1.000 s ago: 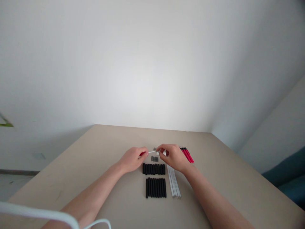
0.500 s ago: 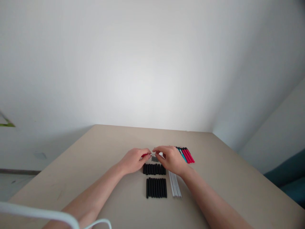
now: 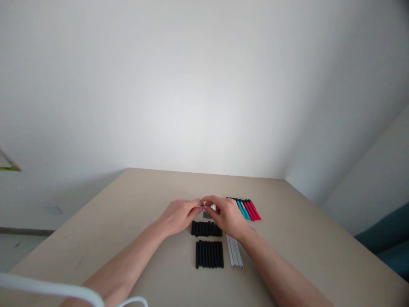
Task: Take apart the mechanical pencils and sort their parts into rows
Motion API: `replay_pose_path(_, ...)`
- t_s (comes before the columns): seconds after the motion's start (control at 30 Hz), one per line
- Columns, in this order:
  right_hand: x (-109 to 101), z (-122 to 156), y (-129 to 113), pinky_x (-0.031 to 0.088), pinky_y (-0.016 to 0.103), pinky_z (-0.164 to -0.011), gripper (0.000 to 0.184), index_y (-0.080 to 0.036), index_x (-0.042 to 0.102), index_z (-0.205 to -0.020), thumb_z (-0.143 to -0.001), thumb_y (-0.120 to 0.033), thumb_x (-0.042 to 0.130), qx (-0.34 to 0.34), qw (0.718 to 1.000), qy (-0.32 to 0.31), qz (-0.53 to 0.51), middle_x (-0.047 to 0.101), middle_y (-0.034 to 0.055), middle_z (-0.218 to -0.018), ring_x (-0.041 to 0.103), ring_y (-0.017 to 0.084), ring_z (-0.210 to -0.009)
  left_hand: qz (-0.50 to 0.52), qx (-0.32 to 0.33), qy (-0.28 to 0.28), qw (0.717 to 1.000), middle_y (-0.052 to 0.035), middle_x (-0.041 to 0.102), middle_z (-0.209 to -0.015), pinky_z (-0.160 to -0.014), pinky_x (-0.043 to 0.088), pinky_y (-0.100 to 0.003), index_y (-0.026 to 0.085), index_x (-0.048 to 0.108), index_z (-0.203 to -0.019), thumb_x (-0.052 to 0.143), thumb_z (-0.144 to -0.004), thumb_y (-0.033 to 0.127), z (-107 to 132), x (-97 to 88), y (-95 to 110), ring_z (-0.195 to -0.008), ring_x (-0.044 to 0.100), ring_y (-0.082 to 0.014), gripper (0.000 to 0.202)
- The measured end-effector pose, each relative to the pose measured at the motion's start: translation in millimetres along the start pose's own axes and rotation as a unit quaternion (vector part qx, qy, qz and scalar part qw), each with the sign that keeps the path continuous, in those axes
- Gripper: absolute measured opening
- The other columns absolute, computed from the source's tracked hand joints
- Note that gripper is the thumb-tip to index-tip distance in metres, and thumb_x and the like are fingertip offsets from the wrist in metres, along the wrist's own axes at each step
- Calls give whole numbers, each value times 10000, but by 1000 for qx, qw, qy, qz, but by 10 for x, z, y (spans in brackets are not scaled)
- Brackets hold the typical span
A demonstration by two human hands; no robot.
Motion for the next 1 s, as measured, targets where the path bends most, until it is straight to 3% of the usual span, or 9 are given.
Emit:
replay_pose_path(0.23, -164, 8, -114, 388, 244, -624, 358, -191, 537, -1112, -783, -323, 590, 31, 996, 60, 54, 621, 51, -929, 569, 148, -716, -9, -34, 34, 999, 18, 550, -614, -560, 315, -220, 226, 572, -819, 312, -936, 364, -20, -47, -78, -567, 500, -137, 317)
replay_pose_path(0.27, -198, 18, -164, 382, 246, -630, 337, -187, 559, -1060, -764, -341, 610, 19, 998, 36, 57, 611, 51, -911, 565, 155, -737, -7, -48, 44, 998, 20, 542, -608, -559, 313, -221, 226, 566, -821, 311, -935, 372, -24, -60, -99, -563, 494, -137, 315)
replay_pose_path(0.33, -218, 54, -279, 353, 240, -594, 283, -207, 605, -937, -723, -387, 651, -29, 995, -84, 55, 599, 7, -766, 546, 141, -661, -1, -70, 59, 996, 24, 534, -602, -559, 311, -220, 228, 556, -822, 305, -934, 394, -28, -78, -134, -566, 490, -139, 321)
replay_pose_path(0.4, -206, 106, -377, 320, 242, -552, 360, -225, 634, -900, -654, -481, 697, -58, 979, -186, 60, 595, -13, -678, 530, 138, -597, 6, -76, 65, 995, 29, 526, -598, -554, 306, -218, 228, 548, -807, 291, -935, 415, -29, -81, -151, -567, 485, -137, 342)
replay_pose_path(0.5, -152, 161, -456, 311, 262, -549, 481, -224, 652, -923, -585, -560, 714, -61, 964, -239, 94, 625, 1, -647, 549, 166, -583, 11, -67, 64, 996, 36, 507, -587, -539, 292, -215, 224, 544, -780, 285, -934, 423, -28, -72, -146, -553, 463, -129, 361)
replay_pose_path(0.7, -23, 186, -481, 322, 280, -556, 531, -201, 673, -900, -536, -584, 719, -46, 956, -250, 143, 674, 51, -698, 588, 206, -602, 13, -66, 60, 996, 36, 495, -580, -546, 299, -213, 221, 553, -780, 288, -932, 408, -26, -56, -134, -551, 458, -129, 357)
replay_pose_path(0.9, 30, 189, -519, 303, 266, -528, 437, -204, 666, -831, -579, -560, 696, -50, 954, -260, 137, 658, 33, -654, 570, 180, -564, 8, -60, 54, 997, 37, 488, -579, -539, 289, -215, 219, 540, -760, 289, -931, 411, -32, -52, -138, -545, 452, -126, 360)
replay_pose_path(1.0, -18, 162, -474, 320, 257, -545, 401, -215, 643, -900, -610, -487, 700, -43, 966, -237, 94, 658, 8, -661, 569, 170, -590, 13, -64, 57, 996, 30, 502, -589, -549, 297, -220, 220, 542, -763, 289, -928, 420, -33, -53, -135, -558, 463, -132, 363)
Point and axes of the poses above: each hand's wrist, its own z-axis away from the middle knuckle, its own x-axis out of the palm, y = z × x, the point moved 2 cm from there along -z, towards the middle knuckle
